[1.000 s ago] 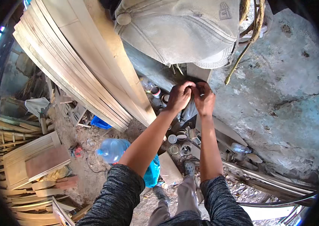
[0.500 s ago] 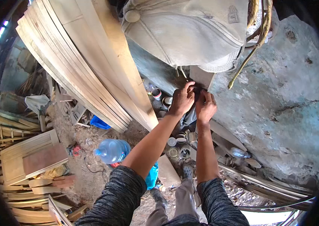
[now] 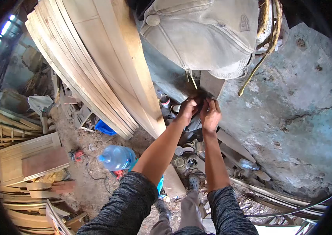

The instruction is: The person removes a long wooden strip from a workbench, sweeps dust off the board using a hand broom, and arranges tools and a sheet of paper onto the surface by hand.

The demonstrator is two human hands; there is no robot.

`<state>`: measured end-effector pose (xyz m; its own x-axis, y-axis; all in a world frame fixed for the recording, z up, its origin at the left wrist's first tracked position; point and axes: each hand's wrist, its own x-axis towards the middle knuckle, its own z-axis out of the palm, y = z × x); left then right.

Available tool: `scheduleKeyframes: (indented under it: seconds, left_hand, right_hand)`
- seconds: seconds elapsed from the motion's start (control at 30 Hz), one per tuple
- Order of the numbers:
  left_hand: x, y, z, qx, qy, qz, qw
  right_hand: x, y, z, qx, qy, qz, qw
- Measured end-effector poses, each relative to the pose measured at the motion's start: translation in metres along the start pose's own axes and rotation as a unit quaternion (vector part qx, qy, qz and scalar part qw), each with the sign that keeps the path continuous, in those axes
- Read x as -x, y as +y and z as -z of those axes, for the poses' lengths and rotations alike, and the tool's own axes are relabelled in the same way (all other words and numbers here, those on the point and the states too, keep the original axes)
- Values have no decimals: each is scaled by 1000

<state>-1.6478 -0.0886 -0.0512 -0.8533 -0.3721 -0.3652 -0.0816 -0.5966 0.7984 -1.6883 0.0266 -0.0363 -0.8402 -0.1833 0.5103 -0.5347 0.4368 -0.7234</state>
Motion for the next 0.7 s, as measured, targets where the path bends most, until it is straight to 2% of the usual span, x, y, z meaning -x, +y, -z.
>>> scheduleKeyframes:
  seconds: [0.1,0.13,0.17,0.2,0.23,0.27,0.3,0.33,0.37,0.4,0.43,0.47,0.5,0.53,0.57,0.6,0.63,0.67,0.7]
  left_hand:
    - [22,-26,24,200,13,79,977]
    - [47,-40,30,216,48,53,974]
    - [73,-59,42,230,83,25,969]
    - [93,-98,76,200,98,79,972]
    - [146,-117,80,134,145,82,977]
    - [200,-136,83,67,191,91,975]
    - [251,-185,126,-127,166,154,966]
    - [318,-277,196,-252,183,208,927]
    - [395,-302,220,-323,132,233,908]
    - [471,-319,238,-395,77,251,880]
    - [545,-330,250,-461,21,260,848]
    - [620,-335,243,-298,209,404,839]
    - [687,-325,248,-341,195,447,804]
    - [745,-318,256,-403,179,331,834]
    - [801,-315,258,-258,266,257,892]
    - [844,-319,256,-308,390,307,811]
    - [877,-330,265,-273,535,299,742]
    - [905,-329,261,-221,638,250,694]
    - [924,-328,255,-167,705,181,665]
  right_hand:
    - [17,0,0,37,-3,30,999]
    - [26,-3,3,55,-1,47,997]
    - [38,-1,9,70,-58,48,995]
    - [55,0,13,87,-71,66,991]
    - [74,-5,16,78,-50,77,993]
    - [97,-17,30,79,-111,26,990]
    - [131,-12,29,59,-111,-1,992]
    - [165,-13,33,48,-117,-17,992]
    - [204,-13,39,23,-153,-73,985]
    - [245,-18,48,69,-210,-127,967]
    - [286,-28,60,17,-270,-245,931]
    - [361,7,53,43,-302,-209,929]
    - [425,19,59,82,-369,-188,906]
    - [468,11,87,94,-440,-162,878]
    - [501,26,107,23,-617,-132,776]
    - [517,7,144,87,-676,-60,729]
    - [534,13,164,98,-789,61,603]
    - [545,14,173,116,-866,182,452]
    - [537,-6,172,84,-885,154,431]
